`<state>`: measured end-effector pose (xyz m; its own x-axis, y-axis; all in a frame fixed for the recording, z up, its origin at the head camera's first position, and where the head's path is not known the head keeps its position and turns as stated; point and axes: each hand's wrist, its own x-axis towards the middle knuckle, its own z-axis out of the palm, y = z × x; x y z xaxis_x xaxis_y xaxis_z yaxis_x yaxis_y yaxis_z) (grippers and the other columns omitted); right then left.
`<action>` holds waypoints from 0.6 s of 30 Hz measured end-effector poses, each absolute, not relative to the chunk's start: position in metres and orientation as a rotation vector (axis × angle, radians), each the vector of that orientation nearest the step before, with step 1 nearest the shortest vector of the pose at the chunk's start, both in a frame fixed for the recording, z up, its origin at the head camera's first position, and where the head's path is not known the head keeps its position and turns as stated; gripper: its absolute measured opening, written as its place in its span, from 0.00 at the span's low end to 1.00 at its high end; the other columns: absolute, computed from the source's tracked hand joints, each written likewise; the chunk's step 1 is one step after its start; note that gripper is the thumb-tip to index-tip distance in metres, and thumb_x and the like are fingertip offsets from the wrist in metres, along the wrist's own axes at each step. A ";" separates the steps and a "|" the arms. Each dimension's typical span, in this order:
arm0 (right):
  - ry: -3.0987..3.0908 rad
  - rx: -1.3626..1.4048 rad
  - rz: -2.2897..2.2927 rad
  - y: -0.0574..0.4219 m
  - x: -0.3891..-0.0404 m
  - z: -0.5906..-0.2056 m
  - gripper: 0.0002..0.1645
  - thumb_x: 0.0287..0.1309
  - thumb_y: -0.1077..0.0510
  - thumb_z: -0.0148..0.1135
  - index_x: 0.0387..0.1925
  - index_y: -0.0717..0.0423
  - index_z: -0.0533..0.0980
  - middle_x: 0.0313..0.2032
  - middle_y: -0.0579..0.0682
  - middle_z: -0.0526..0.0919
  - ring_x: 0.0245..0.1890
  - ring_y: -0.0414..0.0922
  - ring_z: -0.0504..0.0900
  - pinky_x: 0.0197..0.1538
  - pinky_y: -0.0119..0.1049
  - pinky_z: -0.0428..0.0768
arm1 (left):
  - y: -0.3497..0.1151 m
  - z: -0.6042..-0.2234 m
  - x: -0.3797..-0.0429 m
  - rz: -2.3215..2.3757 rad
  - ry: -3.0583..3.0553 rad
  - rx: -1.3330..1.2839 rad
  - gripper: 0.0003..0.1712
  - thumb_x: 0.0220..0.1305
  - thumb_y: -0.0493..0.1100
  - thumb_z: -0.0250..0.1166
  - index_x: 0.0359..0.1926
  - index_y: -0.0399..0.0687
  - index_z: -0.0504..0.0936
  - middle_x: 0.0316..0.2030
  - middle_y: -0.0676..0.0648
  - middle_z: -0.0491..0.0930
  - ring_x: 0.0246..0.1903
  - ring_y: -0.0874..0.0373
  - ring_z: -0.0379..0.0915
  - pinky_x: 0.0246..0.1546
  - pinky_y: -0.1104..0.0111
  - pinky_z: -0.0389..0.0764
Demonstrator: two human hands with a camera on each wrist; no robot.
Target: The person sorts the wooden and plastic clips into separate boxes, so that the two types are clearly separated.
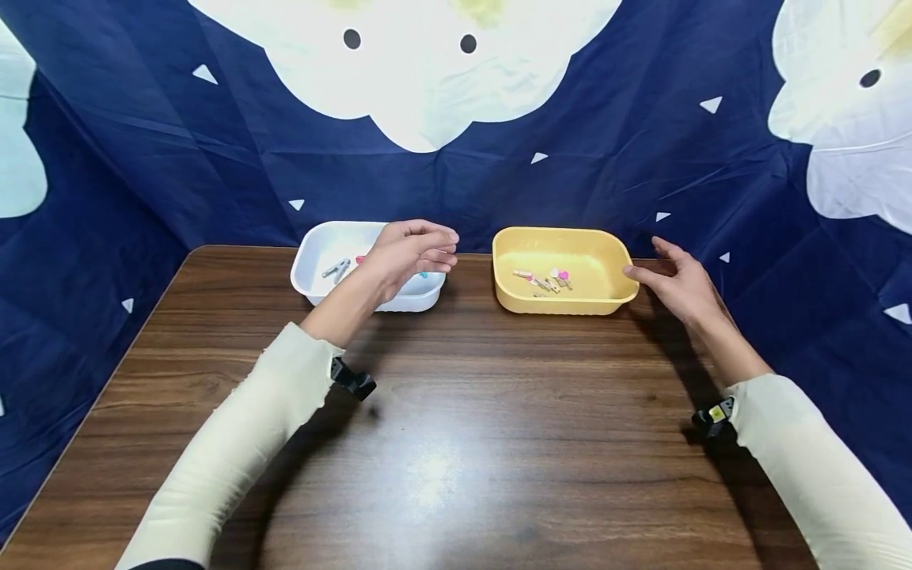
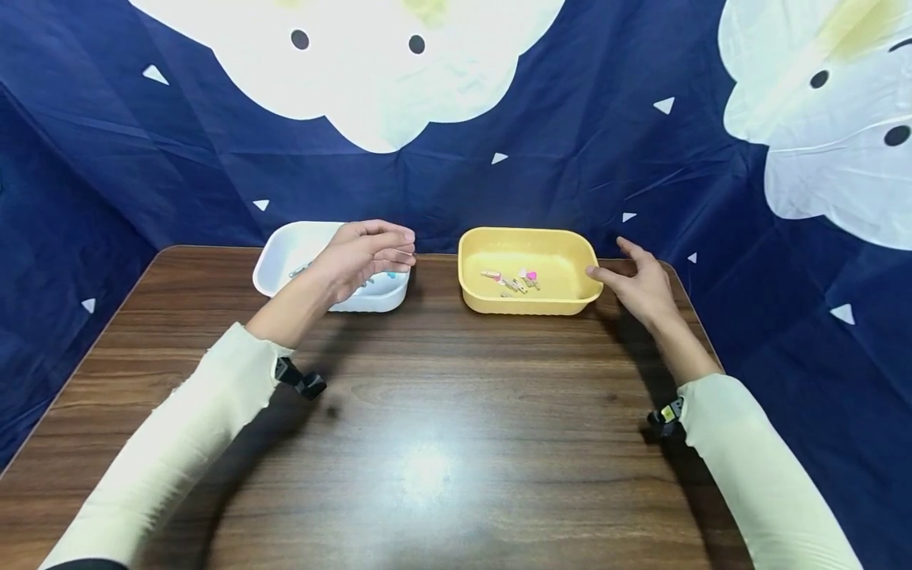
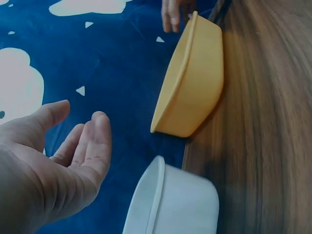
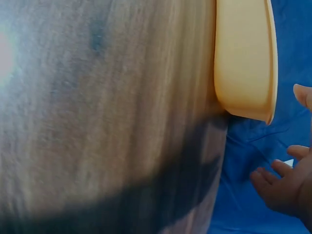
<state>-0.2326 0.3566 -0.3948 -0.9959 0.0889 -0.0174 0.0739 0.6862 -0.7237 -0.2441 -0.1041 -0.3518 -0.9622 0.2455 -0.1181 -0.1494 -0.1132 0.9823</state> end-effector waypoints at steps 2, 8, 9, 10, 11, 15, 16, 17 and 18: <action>-2.885 -0.125 1.169 0.356 -0.233 -0.390 0.62 0.73 0.30 0.71 0.93 0.48 0.53 0.83 0.65 0.70 0.84 0.65 0.70 0.83 0.66 0.69 | -0.107 -0.351 -0.242 2.136 1.943 0.106 0.05 0.79 0.35 0.69 0.50 0.40 0.88 0.38 0.50 0.92 0.34 0.57 0.92 0.41 0.68 0.94; -2.945 -0.079 1.000 0.349 -0.235 -0.375 0.63 0.72 0.23 0.66 0.93 0.45 0.53 0.90 0.63 0.55 0.89 0.67 0.57 0.87 0.72 0.58 | -0.119 -0.345 -0.235 1.993 2.213 0.173 0.19 0.75 0.43 0.76 0.61 0.39 0.88 0.45 0.52 0.94 0.43 0.57 0.92 0.47 0.66 0.93; -2.957 -0.064 0.974 0.348 -0.236 -0.373 0.64 0.72 0.23 0.66 0.93 0.46 0.52 0.92 0.62 0.50 0.91 0.68 0.52 0.88 0.73 0.55 | -0.121 -0.344 -0.233 1.955 2.270 0.196 0.21 0.75 0.45 0.77 0.62 0.40 0.88 0.46 0.52 0.94 0.45 0.57 0.91 0.48 0.67 0.92; -2.969 -0.047 0.943 0.346 -0.236 -0.371 0.64 0.72 0.23 0.66 0.93 0.46 0.52 0.92 0.61 0.48 0.91 0.68 0.48 0.88 0.73 0.53 | -0.123 -0.343 -0.232 1.926 2.317 0.218 0.22 0.74 0.46 0.77 0.62 0.42 0.88 0.48 0.52 0.93 0.47 0.57 0.89 0.49 0.67 0.91; -2.982 -0.028 0.918 0.345 -0.236 -0.369 0.65 0.71 0.22 0.66 0.93 0.46 0.51 0.92 0.61 0.46 0.92 0.68 0.46 0.88 0.74 0.52 | -0.126 -0.342 -0.231 1.895 2.364 0.241 0.22 0.74 0.48 0.77 0.63 0.44 0.89 0.50 0.52 0.93 0.49 0.57 0.88 0.50 0.67 0.89; -3.020 0.057 0.827 0.338 -0.237 -0.364 0.68 0.70 0.20 0.65 0.93 0.47 0.49 0.93 0.62 0.40 0.92 0.71 0.40 0.87 0.78 0.47 | -0.135 -0.339 -0.227 1.707 2.556 0.291 0.30 0.72 0.57 0.78 0.68 0.52 0.87 0.63 0.49 0.89 0.63 0.53 0.82 0.61 0.60 0.84; -3.030 0.074 0.807 0.337 -0.237 -0.363 0.68 0.70 0.19 0.64 0.94 0.46 0.48 0.93 0.62 0.38 0.92 0.71 0.37 0.87 0.78 0.44 | -0.138 -0.338 -0.226 1.648 2.600 0.295 0.32 0.72 0.60 0.78 0.71 0.53 0.86 0.67 0.49 0.87 0.67 0.51 0.81 0.65 0.56 0.83; -3.037 0.089 0.792 0.335 -0.237 -0.362 0.69 0.70 0.18 0.64 0.94 0.46 0.48 0.93 0.62 0.36 0.92 0.72 0.35 0.87 0.79 0.41 | -0.140 -0.337 -0.226 1.584 2.646 0.296 0.35 0.71 0.63 0.77 0.73 0.55 0.84 0.71 0.50 0.85 0.72 0.50 0.78 0.70 0.53 0.81; -3.042 0.106 0.775 0.333 -0.237 -0.361 0.69 0.70 0.18 0.63 0.94 0.46 0.47 0.93 0.62 0.35 0.91 0.72 0.33 0.88 0.79 0.38 | -0.143 -0.336 -0.226 1.515 2.693 0.296 0.38 0.70 0.66 0.77 0.75 0.57 0.83 0.74 0.51 0.83 0.75 0.49 0.75 0.74 0.50 0.79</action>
